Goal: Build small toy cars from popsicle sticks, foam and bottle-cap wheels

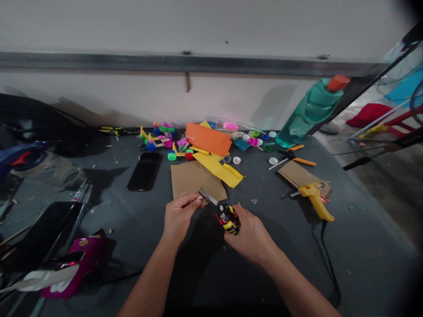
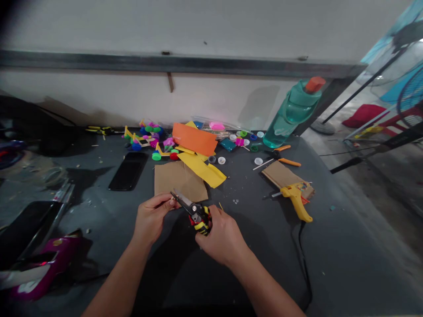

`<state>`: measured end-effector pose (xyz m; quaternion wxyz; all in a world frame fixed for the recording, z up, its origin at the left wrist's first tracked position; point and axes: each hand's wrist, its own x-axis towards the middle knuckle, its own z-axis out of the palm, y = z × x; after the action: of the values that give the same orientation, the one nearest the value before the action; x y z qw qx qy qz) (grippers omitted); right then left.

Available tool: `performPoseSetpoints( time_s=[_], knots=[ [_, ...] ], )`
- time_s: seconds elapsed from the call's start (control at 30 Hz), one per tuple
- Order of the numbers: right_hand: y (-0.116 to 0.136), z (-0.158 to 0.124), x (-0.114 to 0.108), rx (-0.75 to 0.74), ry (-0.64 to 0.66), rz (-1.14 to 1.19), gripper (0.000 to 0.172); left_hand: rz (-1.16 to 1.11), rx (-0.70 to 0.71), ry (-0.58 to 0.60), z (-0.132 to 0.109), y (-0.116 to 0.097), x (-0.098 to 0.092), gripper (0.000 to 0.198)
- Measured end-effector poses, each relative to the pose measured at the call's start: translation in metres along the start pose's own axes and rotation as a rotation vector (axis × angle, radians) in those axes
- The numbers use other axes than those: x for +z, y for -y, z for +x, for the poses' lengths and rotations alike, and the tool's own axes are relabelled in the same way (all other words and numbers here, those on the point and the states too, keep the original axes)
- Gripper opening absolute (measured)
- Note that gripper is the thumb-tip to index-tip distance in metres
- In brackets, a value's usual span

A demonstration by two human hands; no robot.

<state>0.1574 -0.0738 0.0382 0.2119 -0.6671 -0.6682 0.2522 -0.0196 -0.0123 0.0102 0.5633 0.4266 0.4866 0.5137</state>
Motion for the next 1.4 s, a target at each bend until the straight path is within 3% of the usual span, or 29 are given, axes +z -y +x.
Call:
performPoseSetpoints(
  time_s=[0.43, 0.77, 1.4],
  knots=[
    [0.0006, -0.0012, 0.0078, -0.063, -0.063, -0.098, 0.023, -0.154, -0.073, 0.014, -0.0013, -0.0005, 0.004, 0.014],
    [0.0026, -0.0013, 0.0068, -0.057, -0.069, -0.03, 0.027, -0.269, -0.162, 0.003, -0.0005, -0.0074, 0.0074, 0.016],
    [0.0048, -0.0041, 0.0075, -0.016, 0.007, -0.039, 0.019, -0.31, -0.211, -0.015, 0.0001, -0.0054, 0.0055, 0.019]
  ],
)
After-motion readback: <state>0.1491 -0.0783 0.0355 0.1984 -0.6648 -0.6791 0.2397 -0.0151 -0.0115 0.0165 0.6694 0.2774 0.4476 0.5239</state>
